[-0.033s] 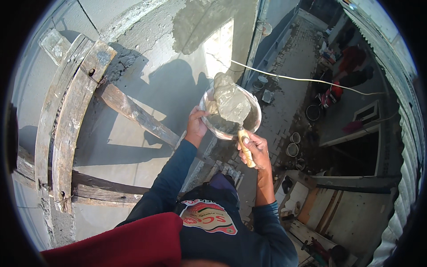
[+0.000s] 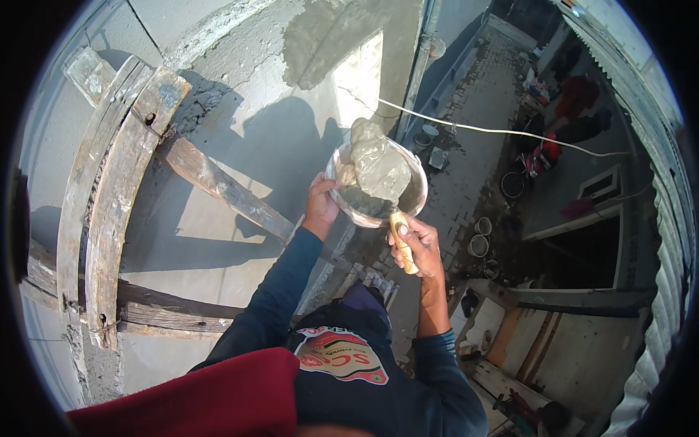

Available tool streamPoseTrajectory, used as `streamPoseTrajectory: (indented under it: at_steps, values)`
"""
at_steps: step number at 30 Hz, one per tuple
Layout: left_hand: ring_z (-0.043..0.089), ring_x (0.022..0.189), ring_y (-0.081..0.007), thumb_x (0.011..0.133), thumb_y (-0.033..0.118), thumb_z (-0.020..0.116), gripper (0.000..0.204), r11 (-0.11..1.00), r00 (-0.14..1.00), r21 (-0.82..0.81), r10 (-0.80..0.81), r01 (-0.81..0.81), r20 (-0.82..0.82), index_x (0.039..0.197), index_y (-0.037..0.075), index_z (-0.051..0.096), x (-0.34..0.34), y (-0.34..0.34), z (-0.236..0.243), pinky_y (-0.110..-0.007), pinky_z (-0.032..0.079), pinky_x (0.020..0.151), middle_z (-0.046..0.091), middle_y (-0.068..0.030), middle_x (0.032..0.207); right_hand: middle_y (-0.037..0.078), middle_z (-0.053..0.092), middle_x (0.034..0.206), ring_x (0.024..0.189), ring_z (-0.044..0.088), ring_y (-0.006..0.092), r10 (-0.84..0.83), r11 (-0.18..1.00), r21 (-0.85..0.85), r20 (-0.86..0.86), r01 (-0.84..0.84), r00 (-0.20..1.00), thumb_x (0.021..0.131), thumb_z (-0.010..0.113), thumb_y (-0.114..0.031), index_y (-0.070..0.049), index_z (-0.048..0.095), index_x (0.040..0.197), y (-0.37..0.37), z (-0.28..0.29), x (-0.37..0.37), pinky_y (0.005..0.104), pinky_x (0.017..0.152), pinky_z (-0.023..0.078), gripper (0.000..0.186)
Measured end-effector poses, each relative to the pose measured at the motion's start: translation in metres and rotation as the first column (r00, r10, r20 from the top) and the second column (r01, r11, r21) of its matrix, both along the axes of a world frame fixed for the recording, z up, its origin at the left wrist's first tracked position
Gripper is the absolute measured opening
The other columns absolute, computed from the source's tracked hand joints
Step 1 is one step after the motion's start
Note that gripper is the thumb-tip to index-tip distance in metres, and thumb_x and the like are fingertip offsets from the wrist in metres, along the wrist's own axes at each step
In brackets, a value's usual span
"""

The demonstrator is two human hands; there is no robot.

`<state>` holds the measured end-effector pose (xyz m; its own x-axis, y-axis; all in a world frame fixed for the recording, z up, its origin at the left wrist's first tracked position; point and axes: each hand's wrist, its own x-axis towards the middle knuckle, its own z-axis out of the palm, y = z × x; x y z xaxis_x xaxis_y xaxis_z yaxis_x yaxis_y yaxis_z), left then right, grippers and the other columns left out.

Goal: The person applies plaster to a wall using a trowel and a bucket. They scoop the plaster mixture from the bucket and spread it onto the wall surface in several layers.

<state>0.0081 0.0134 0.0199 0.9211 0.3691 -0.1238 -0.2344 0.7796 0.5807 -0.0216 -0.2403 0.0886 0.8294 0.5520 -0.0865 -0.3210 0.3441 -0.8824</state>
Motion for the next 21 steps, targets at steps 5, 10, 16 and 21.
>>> streamPoseTrajectory:
  at_steps: [5,10,16,21]
  values:
    - [0.063,0.094,-0.0248,0.07,-0.011,0.06,0.029,0.997,0.997,0.03,0.067,-0.068,0.024,0.097,0.0,0.058,0.02,0.012,-0.006,-0.038,0.051,0.09,0.066,-0.013,0.102,0.011,0.061,0.077,0.05,0.054,0.0128,0.004,1.0,0.027,0.009,-0.004,1.0,0.095,0.065,-0.024,0.003,0.058,0.129,0.018,0.006,0.01,0.0248,0.039,0.042,0.044]
    - [0.064,0.092,-0.0229,0.068,-0.013,0.06,0.034,0.994,0.994,-0.015,0.11,-0.11,0.023,0.101,-0.001,0.06,0.042,0.022,-0.01,-0.034,0.05,0.085,0.066,-0.0101,0.098,0.011,0.061,0.078,0.051,0.055,0.0134,-0.005,0.999,0.041,0.06,0.002,0.998,0.096,0.064,-0.024,0.003,0.058,0.129,0.049,0.015,0.027,0.0251,0.04,0.042,0.043]
    - [0.064,0.084,-0.0196,0.066,-0.016,0.06,0.042,0.924,0.93,0.19,0.353,-0.331,-0.098,0.105,-0.002,0.062,0.034,0.058,-0.025,-0.031,0.052,0.076,0.066,-0.0084,0.098,0.007,0.061,0.078,0.052,0.055,0.0109,0.034,0.995,0.089,0.127,-0.045,0.991,0.099,0.06,-0.024,0.002,0.061,0.124,0.133,0.023,0.042,0.0246,0.041,0.044,0.036]
    - [0.067,0.079,-0.0201,0.08,-0.009,0.064,0.027,0.905,0.879,0.188,0.418,-0.381,-0.231,0.106,-0.003,0.065,0.026,0.06,-0.027,-0.031,0.054,0.067,0.067,-0.0103,0.098,0.004,0.059,0.074,0.052,0.055,0.0091,-0.045,0.999,0.032,0.076,0.043,0.996,0.097,0.061,-0.02,0.001,0.064,0.112,0.218,0.034,0.059,0.0248,0.04,0.042,0.026]
